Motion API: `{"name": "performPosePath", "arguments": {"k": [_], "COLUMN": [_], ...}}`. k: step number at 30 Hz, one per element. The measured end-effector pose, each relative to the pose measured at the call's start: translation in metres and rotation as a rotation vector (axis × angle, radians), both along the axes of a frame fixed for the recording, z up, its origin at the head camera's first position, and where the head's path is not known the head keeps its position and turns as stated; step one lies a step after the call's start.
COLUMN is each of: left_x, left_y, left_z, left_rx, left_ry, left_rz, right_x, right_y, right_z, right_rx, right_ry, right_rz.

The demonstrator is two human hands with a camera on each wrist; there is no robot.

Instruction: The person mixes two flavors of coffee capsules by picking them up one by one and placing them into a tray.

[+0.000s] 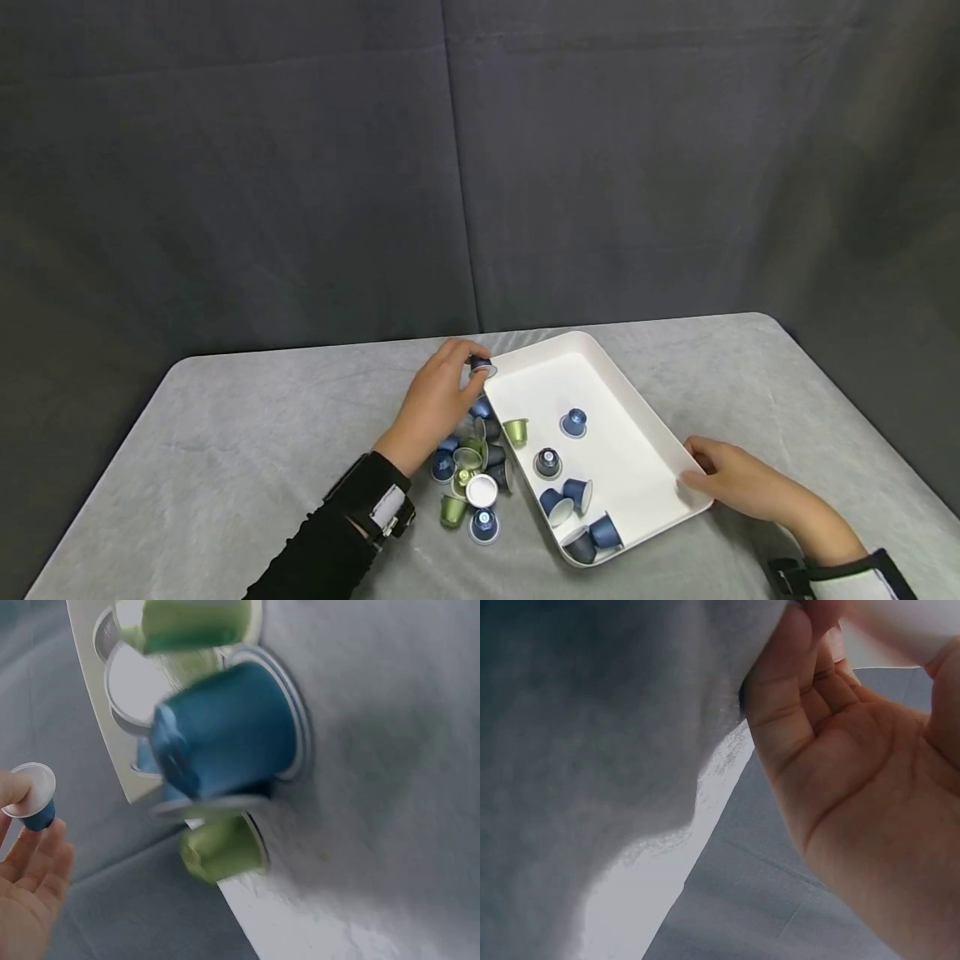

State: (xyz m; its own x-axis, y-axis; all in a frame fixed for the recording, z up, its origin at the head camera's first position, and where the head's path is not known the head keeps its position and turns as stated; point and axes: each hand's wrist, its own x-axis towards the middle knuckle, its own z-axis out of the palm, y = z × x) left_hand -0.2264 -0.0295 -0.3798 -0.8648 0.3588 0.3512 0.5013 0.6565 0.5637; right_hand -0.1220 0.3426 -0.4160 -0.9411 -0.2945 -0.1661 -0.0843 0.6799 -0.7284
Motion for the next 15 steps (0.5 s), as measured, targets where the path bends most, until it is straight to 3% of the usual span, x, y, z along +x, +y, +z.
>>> {"name": "performPosePath", "arguments": {"k": [15], "left_x": [0.022], "left_y": [0.045], "left_z": [0.010], "left_rx": [-0.128], "left_ry": [0.049], "left_rz": [-0.200], "right_x": [0.004], "right_y": [0.001], "right_z": [0.006], "right_rx": [0.016], "right_ry": [-0.026], "right_rz": [-0.011]}}
